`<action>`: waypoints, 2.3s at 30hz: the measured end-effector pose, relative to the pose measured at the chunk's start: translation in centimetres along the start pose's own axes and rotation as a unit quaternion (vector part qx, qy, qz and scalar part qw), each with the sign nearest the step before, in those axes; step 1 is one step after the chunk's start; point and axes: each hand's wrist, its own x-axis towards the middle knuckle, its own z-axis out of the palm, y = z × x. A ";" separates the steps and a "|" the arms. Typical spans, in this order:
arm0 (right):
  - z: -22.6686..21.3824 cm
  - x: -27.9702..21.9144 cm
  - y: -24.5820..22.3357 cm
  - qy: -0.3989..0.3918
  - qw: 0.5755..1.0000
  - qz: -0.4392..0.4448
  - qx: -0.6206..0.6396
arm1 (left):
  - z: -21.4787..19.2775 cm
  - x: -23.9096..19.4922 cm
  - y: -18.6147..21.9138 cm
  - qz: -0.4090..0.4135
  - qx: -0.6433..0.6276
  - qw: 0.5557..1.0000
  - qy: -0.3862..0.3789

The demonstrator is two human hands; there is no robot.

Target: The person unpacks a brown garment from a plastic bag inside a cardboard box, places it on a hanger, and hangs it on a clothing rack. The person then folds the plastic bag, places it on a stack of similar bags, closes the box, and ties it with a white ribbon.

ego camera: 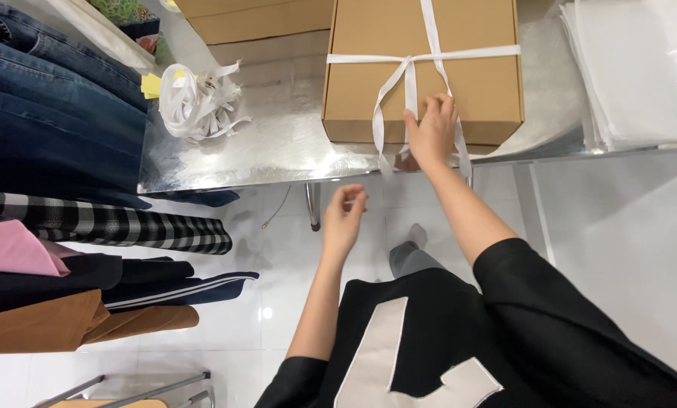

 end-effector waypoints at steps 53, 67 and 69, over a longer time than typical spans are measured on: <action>-8.9 1.4 7.0 -0.024 0.952 0.146 0.268 | 7.8 8.2 6.4 0.029 0.010 0.993 -0.112; -3.0 21.3 6.8 -0.214 0.810 0.296 0.459 | 17.8 27.5 7.8 0.030 -0.006 0.996 -0.081; -2.7 23.3 6.5 -0.305 0.754 0.348 0.466 | 19.1 28.7 8.8 -0.011 -0.094 0.994 -0.062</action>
